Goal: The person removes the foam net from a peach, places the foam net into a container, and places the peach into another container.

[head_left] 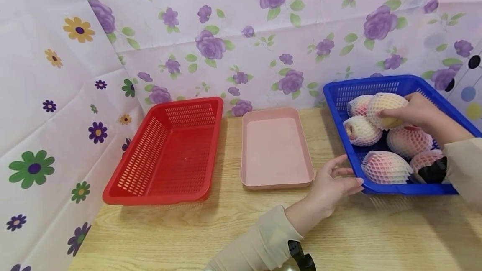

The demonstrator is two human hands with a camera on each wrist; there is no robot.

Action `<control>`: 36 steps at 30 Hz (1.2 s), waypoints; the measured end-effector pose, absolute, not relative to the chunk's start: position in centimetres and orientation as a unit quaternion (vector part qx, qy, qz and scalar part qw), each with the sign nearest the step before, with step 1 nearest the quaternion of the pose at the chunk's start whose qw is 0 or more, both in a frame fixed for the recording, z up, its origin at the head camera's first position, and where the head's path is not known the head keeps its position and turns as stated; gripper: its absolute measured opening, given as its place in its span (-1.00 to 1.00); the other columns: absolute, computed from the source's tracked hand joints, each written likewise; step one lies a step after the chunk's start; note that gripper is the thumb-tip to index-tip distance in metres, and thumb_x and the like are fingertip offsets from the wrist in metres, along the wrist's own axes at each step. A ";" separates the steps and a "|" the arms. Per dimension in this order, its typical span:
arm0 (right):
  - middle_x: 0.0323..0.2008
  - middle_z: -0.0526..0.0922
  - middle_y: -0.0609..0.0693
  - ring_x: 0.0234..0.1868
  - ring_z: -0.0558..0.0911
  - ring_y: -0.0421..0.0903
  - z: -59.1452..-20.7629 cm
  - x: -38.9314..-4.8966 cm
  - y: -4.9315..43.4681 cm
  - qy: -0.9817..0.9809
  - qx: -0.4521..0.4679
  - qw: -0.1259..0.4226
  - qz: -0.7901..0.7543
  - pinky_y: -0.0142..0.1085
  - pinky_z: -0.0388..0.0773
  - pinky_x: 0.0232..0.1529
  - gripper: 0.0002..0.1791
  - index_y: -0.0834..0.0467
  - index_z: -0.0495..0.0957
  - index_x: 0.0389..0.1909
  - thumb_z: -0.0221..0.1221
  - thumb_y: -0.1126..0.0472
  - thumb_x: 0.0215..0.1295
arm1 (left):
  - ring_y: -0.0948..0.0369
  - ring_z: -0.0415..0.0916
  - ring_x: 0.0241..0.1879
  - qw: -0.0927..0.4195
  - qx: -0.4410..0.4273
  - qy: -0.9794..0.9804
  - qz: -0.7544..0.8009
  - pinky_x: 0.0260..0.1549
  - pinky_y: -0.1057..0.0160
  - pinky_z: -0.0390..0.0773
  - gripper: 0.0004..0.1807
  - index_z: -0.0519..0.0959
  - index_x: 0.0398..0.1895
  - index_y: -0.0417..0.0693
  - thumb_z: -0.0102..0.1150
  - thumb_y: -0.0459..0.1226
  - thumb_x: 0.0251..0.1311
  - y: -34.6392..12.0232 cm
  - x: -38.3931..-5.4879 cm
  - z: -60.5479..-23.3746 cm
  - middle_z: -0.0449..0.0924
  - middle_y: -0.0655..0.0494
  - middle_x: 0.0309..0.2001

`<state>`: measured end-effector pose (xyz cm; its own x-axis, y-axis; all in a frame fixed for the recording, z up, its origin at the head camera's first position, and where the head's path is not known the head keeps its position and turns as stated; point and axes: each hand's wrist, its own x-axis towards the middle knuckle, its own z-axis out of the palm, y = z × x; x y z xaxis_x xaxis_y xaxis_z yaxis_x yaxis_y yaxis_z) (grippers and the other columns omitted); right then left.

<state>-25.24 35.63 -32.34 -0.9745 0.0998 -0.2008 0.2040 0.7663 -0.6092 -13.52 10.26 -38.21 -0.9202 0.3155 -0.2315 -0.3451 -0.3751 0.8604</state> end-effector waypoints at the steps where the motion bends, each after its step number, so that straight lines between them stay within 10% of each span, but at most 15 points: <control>1: 0.11 0.09 0.65 -0.04 0.30 0.36 -32.4 -25.3 35.6 0.936 0.076 0.074 -0.335 -0.04 0.56 -0.32 0.26 0.72 -0.21 0.26 0.17 -0.30 0.16 | 0.12 0.60 -0.35 0.199 -0.012 0.521 0.830 -0.21 0.06 0.69 -0.34 0.47 0.12 -0.03 0.10 -0.75 -0.04 10.2 -13.5 -38.2 0.50 -0.03 -0.27; 23: 0.19 0.16 0.55 0.06 0.35 0.38 -31.5 -25.5 35.0 0.930 0.013 0.042 -0.366 -0.02 0.62 -0.31 0.12 0.50 -0.19 0.39 0.20 -0.18 0.21 | 0.15 0.57 -0.40 0.211 0.003 0.503 0.838 -0.18 0.08 0.68 -0.34 0.45 0.15 -0.08 0.08 -0.74 -0.03 9.9 -13.5 -38.3 0.50 -0.01 -0.28; 33: 0.29 0.02 0.55 0.18 0.22 0.42 -30.3 -24.9 34.8 0.922 0.027 0.024 -0.386 0.23 0.39 0.00 0.12 0.40 -0.29 0.43 0.15 -0.19 0.24 | 0.16 0.58 -0.39 0.214 -0.008 0.503 0.837 -0.18 0.10 0.69 -0.37 0.48 0.14 -0.06 0.08 -0.72 0.00 9.9 -13.5 -38.2 0.51 0.00 -0.30; 36: 0.28 0.03 0.55 0.17 0.23 0.41 -30.1 -24.6 34.8 0.922 0.026 0.018 -0.386 0.01 0.50 -0.09 0.10 0.41 -0.26 0.43 0.16 -0.17 0.24 | 0.19 0.58 -0.40 0.212 -0.017 0.501 0.839 -0.18 0.11 0.69 -0.40 0.49 0.12 -0.05 0.09 -0.71 0.03 10.1 -13.6 -38.2 0.51 0.01 -0.32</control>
